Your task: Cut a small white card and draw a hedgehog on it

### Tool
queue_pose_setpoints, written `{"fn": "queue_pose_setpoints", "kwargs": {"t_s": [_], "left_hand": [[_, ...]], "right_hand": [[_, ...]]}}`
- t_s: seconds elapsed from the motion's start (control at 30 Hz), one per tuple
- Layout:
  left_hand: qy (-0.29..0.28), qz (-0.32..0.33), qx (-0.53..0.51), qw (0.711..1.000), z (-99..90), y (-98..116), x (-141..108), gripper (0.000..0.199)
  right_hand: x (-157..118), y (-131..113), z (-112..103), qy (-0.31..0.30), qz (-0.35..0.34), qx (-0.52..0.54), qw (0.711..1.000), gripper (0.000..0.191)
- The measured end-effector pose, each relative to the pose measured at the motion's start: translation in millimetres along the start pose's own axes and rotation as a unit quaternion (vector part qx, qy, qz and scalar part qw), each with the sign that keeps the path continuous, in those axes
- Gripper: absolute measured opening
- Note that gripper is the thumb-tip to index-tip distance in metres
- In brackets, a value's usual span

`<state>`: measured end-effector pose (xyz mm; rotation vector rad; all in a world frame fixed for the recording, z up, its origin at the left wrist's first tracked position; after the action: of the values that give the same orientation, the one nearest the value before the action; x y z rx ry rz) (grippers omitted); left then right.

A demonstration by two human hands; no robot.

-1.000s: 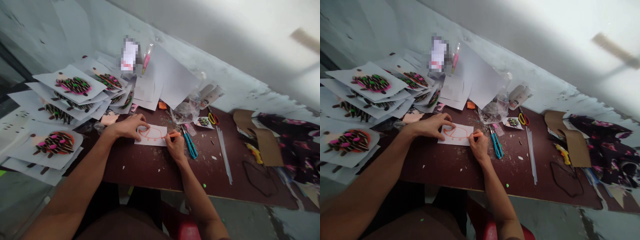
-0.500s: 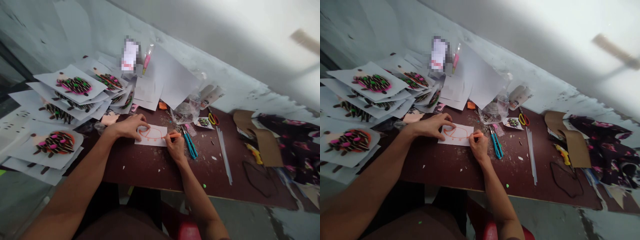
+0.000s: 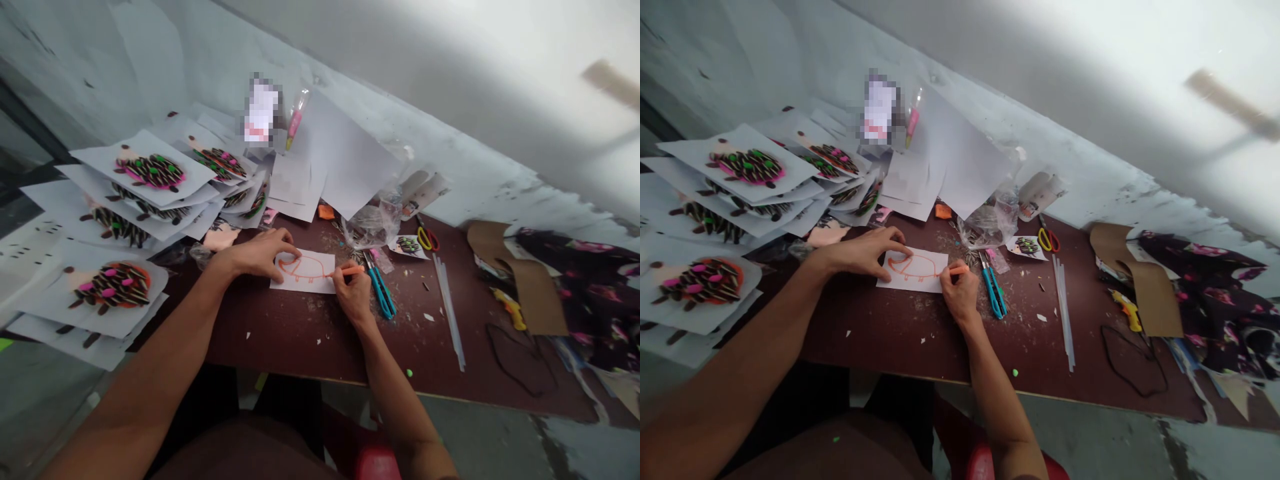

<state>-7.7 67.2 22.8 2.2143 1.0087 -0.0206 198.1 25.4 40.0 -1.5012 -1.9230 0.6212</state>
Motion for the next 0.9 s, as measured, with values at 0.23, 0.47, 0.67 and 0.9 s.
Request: {"fn": "queue_pose_setpoints", "kwargs": {"t_s": [0.23,0.47,0.67,0.9], "left_hand": [[-0.008,-0.017,0.004,1.000,-0.9,2.4,-1.7,0.062],[0.048,0.001,-0.001,0.999,-2.6,-0.6,0.8,0.039],[0.115,-0.013,-0.045,0.992,-7.3,-6.7,7.7,0.040],[0.133,-0.011,-0.092,0.987,-9.9,-6.1,7.1,0.035]], "right_hand": [[-1.9,-1.2,-5.2,0.030,0.000,0.024,0.999,0.022],[-2.2,0.8,-7.5,0.046,0.006,0.062,0.997,0.024],[-1.7,-1.0,-8.6,0.052,0.005,0.102,0.993,0.026],[-1.2,-2.7,-4.4,0.051,0.007,0.156,0.986,0.027]]}}
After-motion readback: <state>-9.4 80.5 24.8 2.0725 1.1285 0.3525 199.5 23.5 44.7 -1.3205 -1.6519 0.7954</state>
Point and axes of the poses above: each hand's wrist, its own x-axis towards the middle knuckle, its own z-axis out of the palm, y = z × x, the point moved 7 cm from there along x, towards the middle knuckle, and after that the axes turned 11 degrees about -y, right-handed, at the moved point
